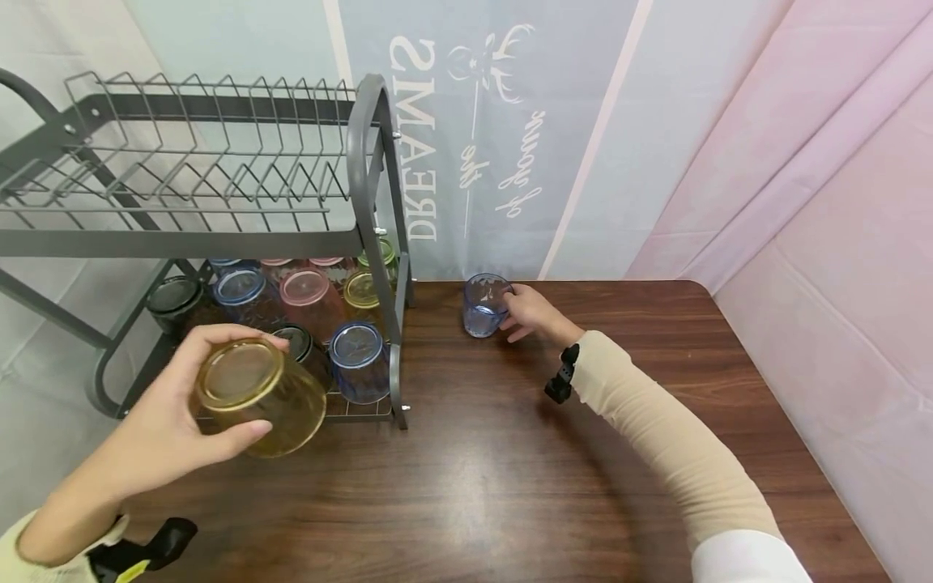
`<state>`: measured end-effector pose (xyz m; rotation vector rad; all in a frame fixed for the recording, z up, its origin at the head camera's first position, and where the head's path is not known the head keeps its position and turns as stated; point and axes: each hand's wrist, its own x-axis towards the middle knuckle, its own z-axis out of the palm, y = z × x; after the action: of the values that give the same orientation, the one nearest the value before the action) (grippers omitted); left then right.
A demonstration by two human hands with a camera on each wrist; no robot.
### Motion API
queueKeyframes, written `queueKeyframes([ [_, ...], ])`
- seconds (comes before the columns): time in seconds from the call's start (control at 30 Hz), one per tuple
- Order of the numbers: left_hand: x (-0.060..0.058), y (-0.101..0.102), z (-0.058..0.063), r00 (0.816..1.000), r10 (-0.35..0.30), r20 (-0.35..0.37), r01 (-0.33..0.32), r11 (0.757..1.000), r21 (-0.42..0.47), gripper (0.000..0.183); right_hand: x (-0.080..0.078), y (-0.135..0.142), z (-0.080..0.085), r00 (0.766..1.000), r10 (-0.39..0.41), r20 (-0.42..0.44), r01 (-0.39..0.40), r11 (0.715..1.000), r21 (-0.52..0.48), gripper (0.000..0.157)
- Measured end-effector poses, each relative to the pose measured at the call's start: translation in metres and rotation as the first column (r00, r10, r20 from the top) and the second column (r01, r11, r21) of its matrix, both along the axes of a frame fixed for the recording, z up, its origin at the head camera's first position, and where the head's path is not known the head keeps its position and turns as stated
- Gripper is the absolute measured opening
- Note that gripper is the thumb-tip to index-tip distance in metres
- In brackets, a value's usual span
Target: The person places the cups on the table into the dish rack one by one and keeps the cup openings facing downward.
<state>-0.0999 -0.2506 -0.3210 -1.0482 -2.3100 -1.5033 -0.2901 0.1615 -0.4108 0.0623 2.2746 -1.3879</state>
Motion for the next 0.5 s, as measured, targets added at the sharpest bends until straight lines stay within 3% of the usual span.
queueKeyframes([
  [0.17, -0.007, -0.022, -0.004, 1.0, 0.021, 0.003, -0.021, 0.998, 0.055, 0.087, -0.002, 0.0, -0.005, 1.0, -0.001, -0.026, 0.001, 1.0, 0.023, 0.048],
  [0.3, -0.011, -0.032, -0.006, 0.994, 0.098, -0.036, -0.098, 0.995, 0.012, 0.087, -0.002, 0.0, -0.006, 0.999, -0.003, -0.041, 0.005, 1.0, 0.028, 0.046],
  [0.4, -0.013, -0.04, -0.007, 0.991, 0.131, -0.012, -0.131, 0.991, 0.006, 0.087, -0.003, 0.001, -0.007, 0.999, -0.007, -0.048, 0.008, 1.0, 0.03, 0.045],
  [0.5, -0.014, -0.047, -0.009, 0.974, 0.227, 0.005, -0.226, 0.974, -0.023, 0.089, -0.002, 0.001, -0.008, 0.999, -0.005, -0.054, 0.007, 0.999, 0.035, 0.047],
])
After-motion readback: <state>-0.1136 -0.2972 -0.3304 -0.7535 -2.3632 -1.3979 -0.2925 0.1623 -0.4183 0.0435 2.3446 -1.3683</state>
